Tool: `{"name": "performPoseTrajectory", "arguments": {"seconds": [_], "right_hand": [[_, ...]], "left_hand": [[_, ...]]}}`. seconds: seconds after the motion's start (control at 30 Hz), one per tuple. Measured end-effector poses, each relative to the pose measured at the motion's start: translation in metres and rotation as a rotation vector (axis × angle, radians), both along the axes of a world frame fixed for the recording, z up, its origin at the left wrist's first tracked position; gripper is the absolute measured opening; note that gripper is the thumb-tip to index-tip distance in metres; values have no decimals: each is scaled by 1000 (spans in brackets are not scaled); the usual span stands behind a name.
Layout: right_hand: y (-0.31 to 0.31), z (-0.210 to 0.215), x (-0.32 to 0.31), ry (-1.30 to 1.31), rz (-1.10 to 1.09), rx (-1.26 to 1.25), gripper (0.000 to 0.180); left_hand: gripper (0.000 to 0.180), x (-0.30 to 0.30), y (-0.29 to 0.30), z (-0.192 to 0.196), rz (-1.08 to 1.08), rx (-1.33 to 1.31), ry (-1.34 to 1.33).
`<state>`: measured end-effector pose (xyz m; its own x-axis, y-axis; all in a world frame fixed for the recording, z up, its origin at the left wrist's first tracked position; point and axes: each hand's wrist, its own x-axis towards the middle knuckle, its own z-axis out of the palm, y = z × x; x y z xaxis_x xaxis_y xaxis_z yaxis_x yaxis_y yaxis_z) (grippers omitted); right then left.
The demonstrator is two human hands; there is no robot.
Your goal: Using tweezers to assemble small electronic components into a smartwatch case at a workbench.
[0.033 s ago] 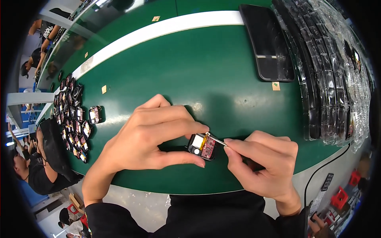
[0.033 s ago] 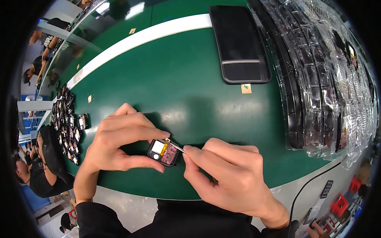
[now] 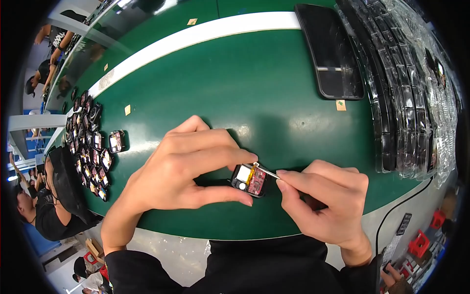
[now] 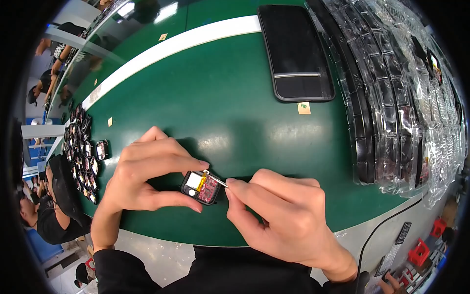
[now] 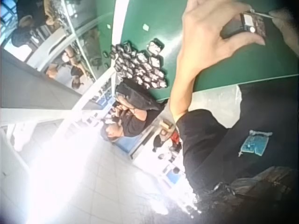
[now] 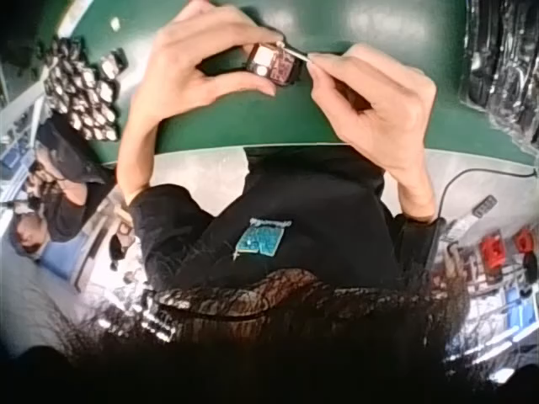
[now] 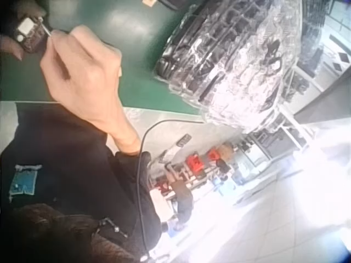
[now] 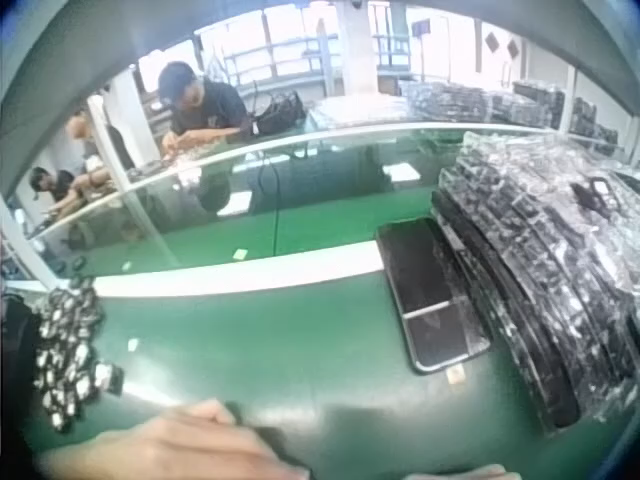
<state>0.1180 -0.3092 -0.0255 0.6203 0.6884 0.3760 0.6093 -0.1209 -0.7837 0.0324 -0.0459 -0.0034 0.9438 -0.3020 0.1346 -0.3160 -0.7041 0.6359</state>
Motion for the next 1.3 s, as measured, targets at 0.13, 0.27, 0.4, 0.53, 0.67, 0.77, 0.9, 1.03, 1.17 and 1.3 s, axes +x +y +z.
{"name": "performPoseTrajectory", "arguments": {"seconds": [0.13, 0.27, 0.4, 0.53, 0.67, 0.77, 0.9, 1.03, 1.17, 1.3], "right_hand": [[-1, 0, 1, -5, 6, 0, 22], [-3, -2, -1, -66, -25, 11, 25], [-2, -9, -3, -207, -61, 30, 29], [2, -11, -5, -240, -58, 36, 31], [1, -11, -3, -260, -42, 26, 31], [0, -11, -2, -136, 8, 80, 30], [-2, -6, 0, -28, 51, 61, 28], [-2, -4, 1, -3, 58, 48, 26], [-2, -3, 0, 0, 63, 44, 26], [-1, -4, 1, 6, 65, 41, 25]], "left_hand": [[64, 2, -1, -1, -1, 17, -20], [63, 0, -3, -1, 17, 35, -20], [61, 2, -4, -2, 18, 15, -42], [61, 1, -3, -2, 18, 10, -53], [62, 3, 0, -1, -6, 21, -27], [64, 4, 6, 0, -46, -11, 25], [63, 4, 10, 0, -76, -93, 75], [62, 6, 9, 2, -90, -67, 87], [62, 5, 9, 0, -92, -73, 64], [61, 6, 8, 0, -97, -55, 62]]}}
